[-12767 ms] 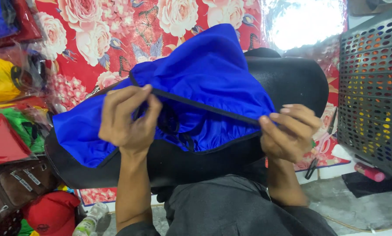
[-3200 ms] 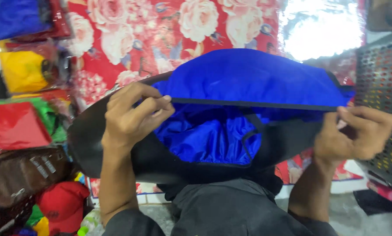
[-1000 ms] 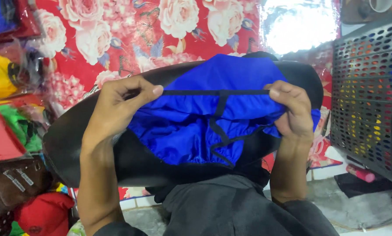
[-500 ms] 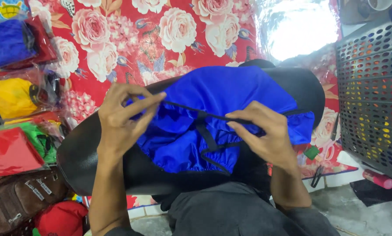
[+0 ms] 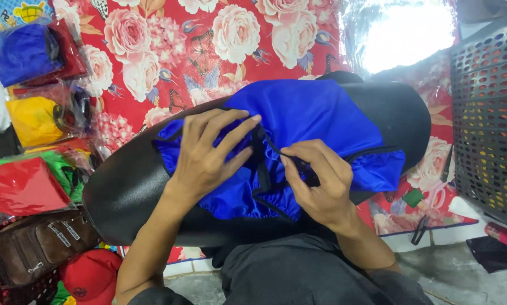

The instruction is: Fitting a blue elasticized protective fabric cover onto a black motorcycle seat

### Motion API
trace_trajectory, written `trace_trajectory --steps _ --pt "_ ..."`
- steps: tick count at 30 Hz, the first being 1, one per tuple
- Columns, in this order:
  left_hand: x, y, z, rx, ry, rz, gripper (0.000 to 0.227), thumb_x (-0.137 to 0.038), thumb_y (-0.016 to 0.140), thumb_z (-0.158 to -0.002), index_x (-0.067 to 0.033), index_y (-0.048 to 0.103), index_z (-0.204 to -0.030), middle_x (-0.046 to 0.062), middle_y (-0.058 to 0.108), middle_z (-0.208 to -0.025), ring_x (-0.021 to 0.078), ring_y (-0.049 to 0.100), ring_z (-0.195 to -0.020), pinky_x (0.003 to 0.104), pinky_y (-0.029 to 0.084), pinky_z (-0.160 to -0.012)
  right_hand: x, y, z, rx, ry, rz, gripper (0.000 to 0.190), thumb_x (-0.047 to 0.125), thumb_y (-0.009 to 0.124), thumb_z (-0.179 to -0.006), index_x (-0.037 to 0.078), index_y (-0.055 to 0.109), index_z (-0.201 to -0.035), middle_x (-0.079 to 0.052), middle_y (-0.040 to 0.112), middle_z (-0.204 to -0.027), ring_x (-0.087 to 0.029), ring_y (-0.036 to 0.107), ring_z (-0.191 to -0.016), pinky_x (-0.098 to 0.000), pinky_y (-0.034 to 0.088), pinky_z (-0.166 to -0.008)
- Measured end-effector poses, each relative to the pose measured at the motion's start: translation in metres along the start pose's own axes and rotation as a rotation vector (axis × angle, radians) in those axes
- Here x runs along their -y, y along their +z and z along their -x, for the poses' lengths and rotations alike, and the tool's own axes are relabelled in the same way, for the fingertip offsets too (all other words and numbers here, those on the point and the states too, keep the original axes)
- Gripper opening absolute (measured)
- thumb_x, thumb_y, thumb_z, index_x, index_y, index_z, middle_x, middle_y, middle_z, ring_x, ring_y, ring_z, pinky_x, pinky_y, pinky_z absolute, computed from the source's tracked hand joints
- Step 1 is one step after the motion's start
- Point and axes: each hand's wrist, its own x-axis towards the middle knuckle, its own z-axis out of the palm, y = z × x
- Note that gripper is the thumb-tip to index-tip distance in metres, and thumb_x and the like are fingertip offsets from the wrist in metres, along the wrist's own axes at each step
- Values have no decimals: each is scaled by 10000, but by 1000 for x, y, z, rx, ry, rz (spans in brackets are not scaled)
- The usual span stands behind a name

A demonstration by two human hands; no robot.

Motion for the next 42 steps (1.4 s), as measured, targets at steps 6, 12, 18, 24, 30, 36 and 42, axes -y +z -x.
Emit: trace_trajectory --steps 6,12,18,24,30,36,42 --pt "-4 5 -5 -68 -158 279 309 -384 656 -1008 -135 777 -1145 57 723 -1162 319 645 -1044 431 522 -940 -8 -1 6 55 124 -66 129 -51 694 -936 -11 739 -1050 -160 720 -848 -327 703 -714 -383 547 -595" --pt "-4 -4 1 -34 -382 650 164 -168 695 -996 -79 750 -870 57 769 -881 295 764 -902 382 597 -828 -7 1 -10 143 127 -45 139 -13 678 -953 43 773 -1037 -90 567 -682 -205 518 -548 -311 445 -521" --pt "22 24 42 45 -550 889 391 -169 560 -1088 -102 718 -737 34 682 -647 148 633 -617 294 535 -614 -15 10 -16 143 74 7 142 -35 685 -967 29 778 -1053 -90 527 -674 -215 476 -542 -318 417 -524" --pt "22 20 43 80 -639 997 498 -242 537 -1107 -115 703 -655 14 611 -562 102 522 -560 246 466 -580 -14 8 -22 195 129 2 102 9 706 -971 43 789 -1020 -77 526 -670 -176 455 -545 -297 401 -538" --pt "16 -7 12 92 -640 1002 347 -188 630 -1057 -114 732 -734 21 631 -604 42 506 -635 228 452 -590 -15 -4 -29 282 260 -201 122 20 709 -948 18 775 -1051 -90 584 -705 -126 467 -682 -294 438 -626" --pt "8 -23 -4 105 -565 936 71 -60 788 -903 -67 745 -847 91 698 -683 163 661 -661 304 529 -633 -28 -12 -26 291 144 -118 114 -47 796 -889 -36 764 -998 -153 691 -879 -268 668 -787 -350 539 -748" --pt "19 -12 8 7 -115 762 130 45 815 -865 -5 707 -812 100 671 -787 312 698 -762 373 587 -667 -24 -15 -14 78 -136 227 104 -78 862 -889 9 833 -936 -160 561 -953 -268 543 -806 -367 546 -743"
